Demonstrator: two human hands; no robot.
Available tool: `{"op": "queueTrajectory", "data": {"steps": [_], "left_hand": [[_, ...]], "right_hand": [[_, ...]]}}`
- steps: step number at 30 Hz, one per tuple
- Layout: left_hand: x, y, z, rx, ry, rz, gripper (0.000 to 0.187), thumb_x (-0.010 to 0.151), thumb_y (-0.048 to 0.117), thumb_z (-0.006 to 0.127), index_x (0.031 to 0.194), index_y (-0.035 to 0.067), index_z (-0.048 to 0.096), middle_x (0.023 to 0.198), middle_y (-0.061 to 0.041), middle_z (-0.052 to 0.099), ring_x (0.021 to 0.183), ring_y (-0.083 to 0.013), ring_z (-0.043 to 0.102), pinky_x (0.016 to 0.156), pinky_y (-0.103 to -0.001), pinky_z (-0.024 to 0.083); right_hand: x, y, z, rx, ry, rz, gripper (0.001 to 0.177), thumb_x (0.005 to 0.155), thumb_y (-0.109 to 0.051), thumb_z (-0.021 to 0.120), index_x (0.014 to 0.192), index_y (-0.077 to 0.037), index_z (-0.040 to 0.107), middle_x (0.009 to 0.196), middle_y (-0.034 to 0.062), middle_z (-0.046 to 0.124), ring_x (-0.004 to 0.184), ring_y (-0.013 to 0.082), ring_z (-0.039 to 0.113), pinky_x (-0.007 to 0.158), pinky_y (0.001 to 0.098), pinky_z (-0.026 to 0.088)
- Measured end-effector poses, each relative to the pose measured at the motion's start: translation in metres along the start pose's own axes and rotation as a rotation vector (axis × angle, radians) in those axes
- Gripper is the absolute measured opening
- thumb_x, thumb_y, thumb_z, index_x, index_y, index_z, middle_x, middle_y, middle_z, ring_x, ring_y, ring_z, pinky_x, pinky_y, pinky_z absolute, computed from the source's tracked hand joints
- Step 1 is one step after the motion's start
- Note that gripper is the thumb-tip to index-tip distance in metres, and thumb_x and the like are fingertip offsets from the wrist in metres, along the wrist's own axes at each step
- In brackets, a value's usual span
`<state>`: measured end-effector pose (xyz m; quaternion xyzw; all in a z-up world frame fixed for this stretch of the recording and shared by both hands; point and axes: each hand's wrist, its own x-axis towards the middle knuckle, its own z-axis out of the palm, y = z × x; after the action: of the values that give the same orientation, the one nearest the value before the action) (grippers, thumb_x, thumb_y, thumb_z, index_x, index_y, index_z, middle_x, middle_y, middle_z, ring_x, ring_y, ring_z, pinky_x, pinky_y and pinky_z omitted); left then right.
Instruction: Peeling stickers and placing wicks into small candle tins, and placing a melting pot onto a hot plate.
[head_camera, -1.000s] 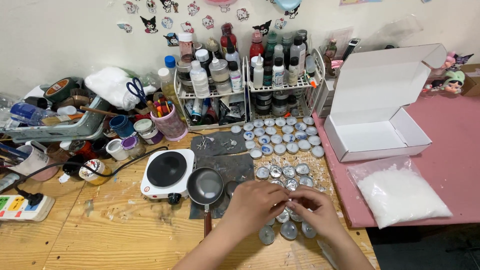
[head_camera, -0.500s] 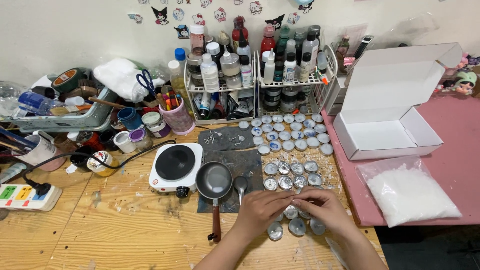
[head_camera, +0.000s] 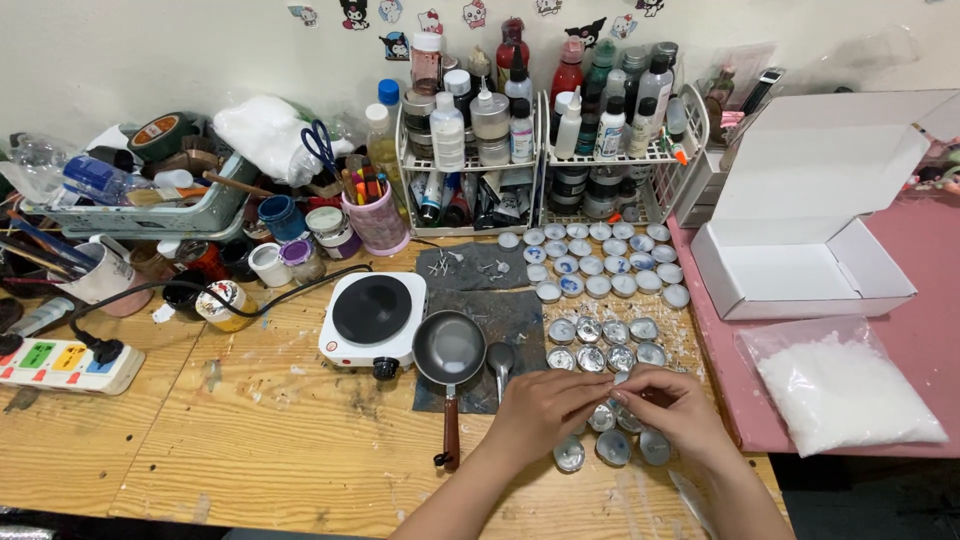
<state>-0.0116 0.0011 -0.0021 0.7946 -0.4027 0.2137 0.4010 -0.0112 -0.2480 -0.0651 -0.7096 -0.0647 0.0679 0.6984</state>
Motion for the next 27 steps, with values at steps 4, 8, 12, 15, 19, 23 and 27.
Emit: {"op": "queueTrajectory", "data": {"steps": [4,8,12,15,19,23,27], "left_hand": [[0.002,-0.008,-0.007,0.020,-0.011,-0.042,0.018,0.094,0.020,0.076,0.111,0.016,0.078,0.111,0.001,0.078,0.095,-0.0179,0.076,0.078,-0.033,0.060],[0.006,-0.016,-0.019,0.064,-0.013,-0.267,0.016,0.097,0.027,0.073,0.107,0.016,0.079,0.105,0.000,0.079,0.090,-0.0196,0.077,0.071,-0.033,0.060],[0.008,-0.018,-0.032,0.054,0.049,-0.442,0.021,0.097,0.027,0.068,0.111,0.013,0.077,0.107,-0.006,0.078,0.090,-0.0264,0.076,0.075,-0.037,0.059],[0.012,-0.016,-0.038,0.063,-0.003,-0.583,0.021,0.096,0.027,0.066,0.109,0.015,0.077,0.104,-0.006,0.079,0.087,-0.0274,0.075,0.071,-0.040,0.058],[0.012,-0.021,-0.037,0.089,-0.028,-0.629,0.021,0.096,0.029,0.066,0.108,0.016,0.078,0.104,-0.006,0.079,0.086,-0.0274,0.075,0.070,-0.040,0.057],[0.009,-0.025,-0.037,0.116,-0.085,-0.693,0.021,0.096,0.027,0.064,0.109,0.017,0.077,0.105,-0.004,0.079,0.084,-0.0265,0.075,0.070,-0.039,0.057],[0.006,-0.029,-0.035,0.127,-0.122,-0.655,0.021,0.096,0.026,0.064,0.110,0.016,0.076,0.104,-0.004,0.079,0.088,-0.0250,0.075,0.071,-0.040,0.057]], "right_hand": [[0.000,-0.011,0.002,0.009,0.032,-0.044,0.008,0.085,0.004,0.075,0.092,0.004,0.079,0.086,0.0056,0.072,0.077,0.0106,0.066,0.065,0.0255,0.051],[0.001,-0.015,-0.008,-0.044,0.179,-0.061,0.011,0.082,0.002,0.077,0.093,0.001,0.077,0.087,0.0031,0.073,0.078,0.0090,0.067,0.066,0.0241,0.052],[-0.002,-0.015,-0.020,-0.191,0.390,-0.152,0.015,0.083,-0.001,0.081,0.097,-0.002,0.076,0.085,0.0005,0.069,0.072,0.0056,0.056,0.061,0.0224,0.043],[0.000,-0.028,-0.022,-0.249,0.461,-0.157,0.014,0.083,-0.004,0.083,0.094,-0.002,0.075,0.081,0.0000,0.067,0.069,0.0046,0.058,0.058,0.0214,0.044],[-0.002,-0.051,-0.007,-0.359,0.485,-0.232,0.011,0.085,-0.008,0.081,0.095,-0.004,0.077,0.087,-0.0023,0.068,0.069,0.0030,0.057,0.058,0.0203,0.043],[-0.002,-0.056,0.002,-0.584,0.387,-0.277,0.017,0.083,-0.009,0.079,0.100,-0.010,0.081,0.086,-0.0018,0.070,0.065,0.0063,0.055,0.056,0.0225,0.041],[-0.002,-0.059,0.006,-0.659,0.294,-0.297,0.016,0.079,-0.012,0.083,0.094,-0.012,0.082,0.087,-0.0017,0.068,0.071,0.0081,0.058,0.053,0.0245,0.040]]}}
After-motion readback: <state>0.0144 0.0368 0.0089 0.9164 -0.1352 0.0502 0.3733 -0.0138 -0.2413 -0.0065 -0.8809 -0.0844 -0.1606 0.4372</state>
